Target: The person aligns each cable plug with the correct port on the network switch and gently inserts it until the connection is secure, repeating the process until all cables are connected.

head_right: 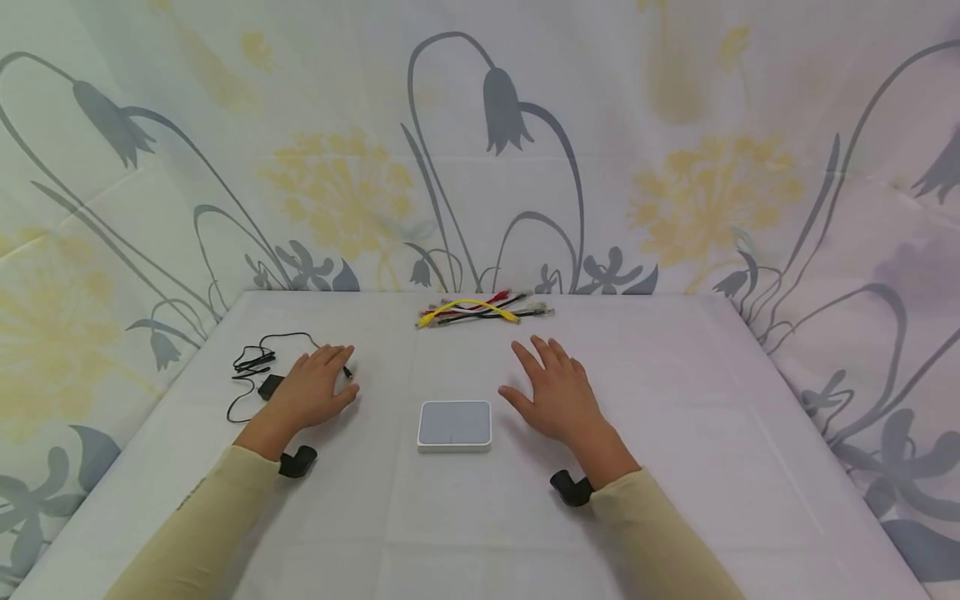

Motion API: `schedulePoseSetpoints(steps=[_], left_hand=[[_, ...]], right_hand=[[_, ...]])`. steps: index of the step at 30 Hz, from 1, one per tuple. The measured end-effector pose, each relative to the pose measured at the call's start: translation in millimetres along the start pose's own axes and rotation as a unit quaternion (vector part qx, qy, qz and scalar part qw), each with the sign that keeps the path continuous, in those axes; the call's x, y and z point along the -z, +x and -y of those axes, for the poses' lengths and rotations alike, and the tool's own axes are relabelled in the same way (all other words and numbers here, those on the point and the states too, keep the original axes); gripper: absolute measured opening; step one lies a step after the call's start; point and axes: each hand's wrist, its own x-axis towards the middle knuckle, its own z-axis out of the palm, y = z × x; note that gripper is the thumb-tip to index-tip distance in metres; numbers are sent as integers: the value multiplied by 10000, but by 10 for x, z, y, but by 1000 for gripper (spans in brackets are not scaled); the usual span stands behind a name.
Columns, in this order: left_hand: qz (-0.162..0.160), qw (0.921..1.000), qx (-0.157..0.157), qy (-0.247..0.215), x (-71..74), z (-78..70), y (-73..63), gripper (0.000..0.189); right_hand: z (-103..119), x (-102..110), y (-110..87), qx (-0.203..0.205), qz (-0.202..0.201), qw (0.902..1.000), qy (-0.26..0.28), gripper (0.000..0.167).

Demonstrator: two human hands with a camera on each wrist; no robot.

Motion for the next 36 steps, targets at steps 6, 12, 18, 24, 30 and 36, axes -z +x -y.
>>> schedulePoseSetpoints(steps=[6,12,18,24,30,36], left_hand=[[145,9999,-5,3,7,25,37,60],[294,9995,28,142,1,57,65,51],[388,9991,68,133,-17,89,97,49],[449,9989,127,53,0,101,107,45],[490,9986,184,-37,18,88,136,41],[532,9984,203,60,12,90,165,36]], right_hand=[[95,-44,2,72,100,9999,115,73],[181,-82,8,289,74,9992,260,71],[273,-110,40,355,232,9987,286,72],[362,-142,52,458,371,9978,295,72],[437,-183,49,574,535,9964,333,71],[476,-240,27,683,758,9940,403,71]])
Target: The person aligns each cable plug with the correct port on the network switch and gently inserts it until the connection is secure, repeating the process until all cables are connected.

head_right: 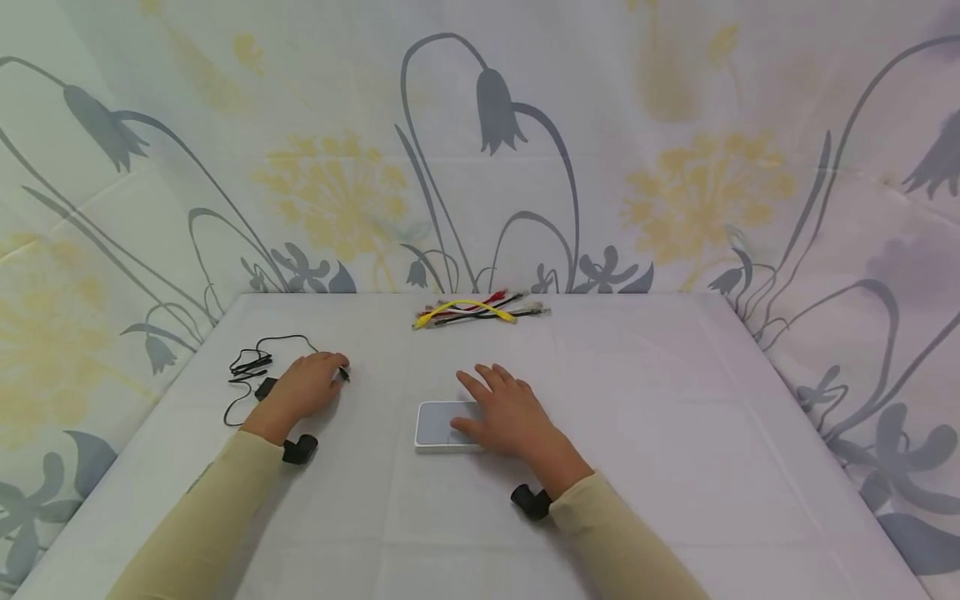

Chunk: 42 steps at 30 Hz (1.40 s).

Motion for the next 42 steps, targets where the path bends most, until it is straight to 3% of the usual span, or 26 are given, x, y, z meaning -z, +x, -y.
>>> schedulePoseSetpoints(steps=[10,18,27,36,42], left_hand=[[-84,9996,-51,250,-28,-13,90,27],[-219,9991,-68,352,-54,-11,113,18],[-176,9994,-69,286,-27,-34,84,15],[-175,9992,-207,295,-33,-66,63,13],[-106,9999,-7,-27,-17,-104,36,14]], right_hand=[[41,-52,-20,194,336,9987,335,71],[99,-71,-32,357,623,9970,300,71],[142,-51,-28,442,973,9932,451,74],[136,-51,38,373,1075,9921,537,73],[151,-43,76,347,1081,9915,630,72]])
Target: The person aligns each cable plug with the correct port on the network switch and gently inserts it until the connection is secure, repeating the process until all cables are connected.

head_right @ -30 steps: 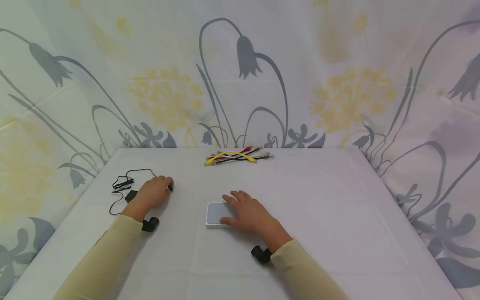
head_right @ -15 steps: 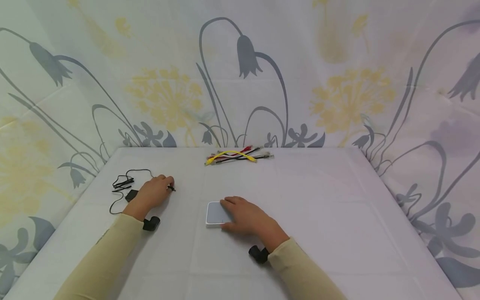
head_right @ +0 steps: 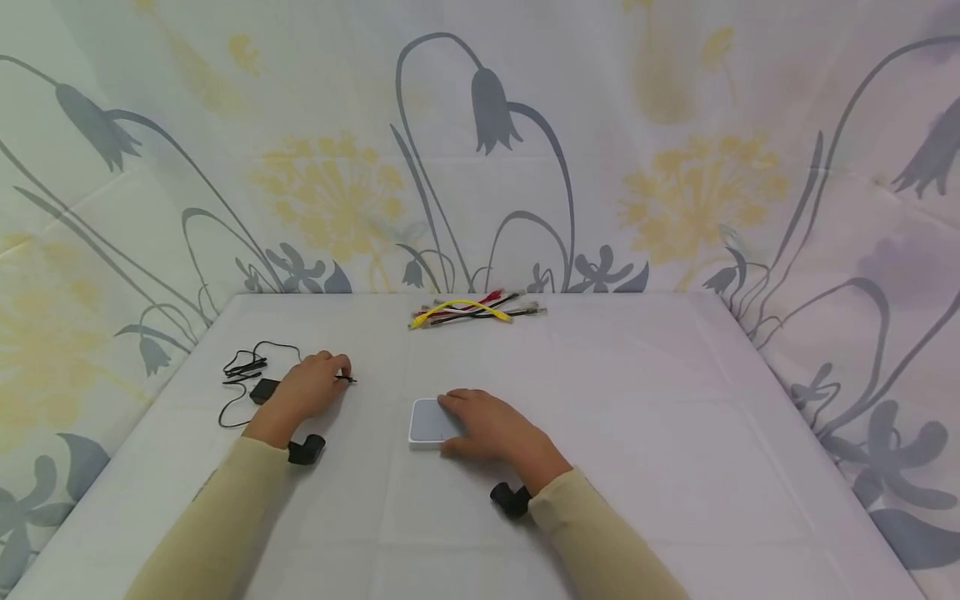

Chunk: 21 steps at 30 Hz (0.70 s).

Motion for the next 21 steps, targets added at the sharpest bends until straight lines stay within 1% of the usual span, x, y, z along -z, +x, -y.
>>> schedulePoseSetpoints(steps=[2,6,9,12,16,21], left_hand=[[13,9999,63,-111,0,-8,-3,15],[32,9997,71,-251,-9,0,-20,17],[121,9987,57,-493,-10,7,-36,16],[282,9966,-71,-768,1,8,-46,14],[458,9924,-319,-1097,3,-2,-72,12],[573,9865,-414,-1480,-15,-20,-92,12]], right_hand=[[3,3,13,-15,2,10000,42,72],[3,15,48,-97,42,9999,102,73],[-4,27,76,-161,92,9997,140,73],[-14,40,92,-161,154,9996,189,74],[-35,52,84,-105,308,9993,200,73],[-72,92,53,-31,365,9989,308,76]])
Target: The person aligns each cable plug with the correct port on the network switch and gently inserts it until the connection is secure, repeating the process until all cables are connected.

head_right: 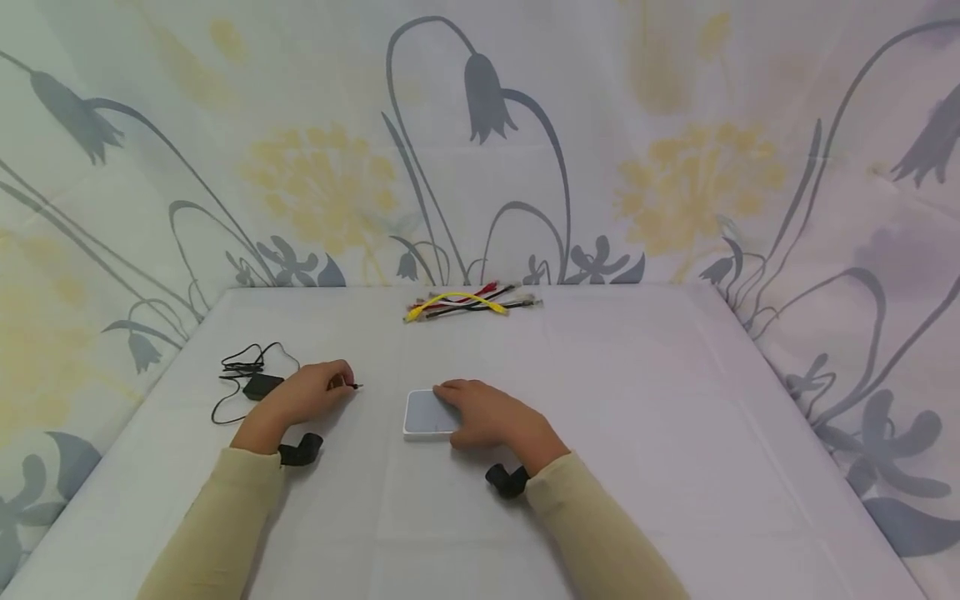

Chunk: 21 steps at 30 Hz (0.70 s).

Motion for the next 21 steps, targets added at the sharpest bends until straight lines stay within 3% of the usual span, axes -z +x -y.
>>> schedulePoseSetpoints(steps=[13,21], left_hand=[[311,9965,-290,-722,-69,45,-17,11],[749,9862,-50,-1473,-144,-24,-13,8]], right_hand=[[-69,11,-31,-154,-81,9992,373,71],[-96,-21,-1,-77,-58,9994,327,73]])
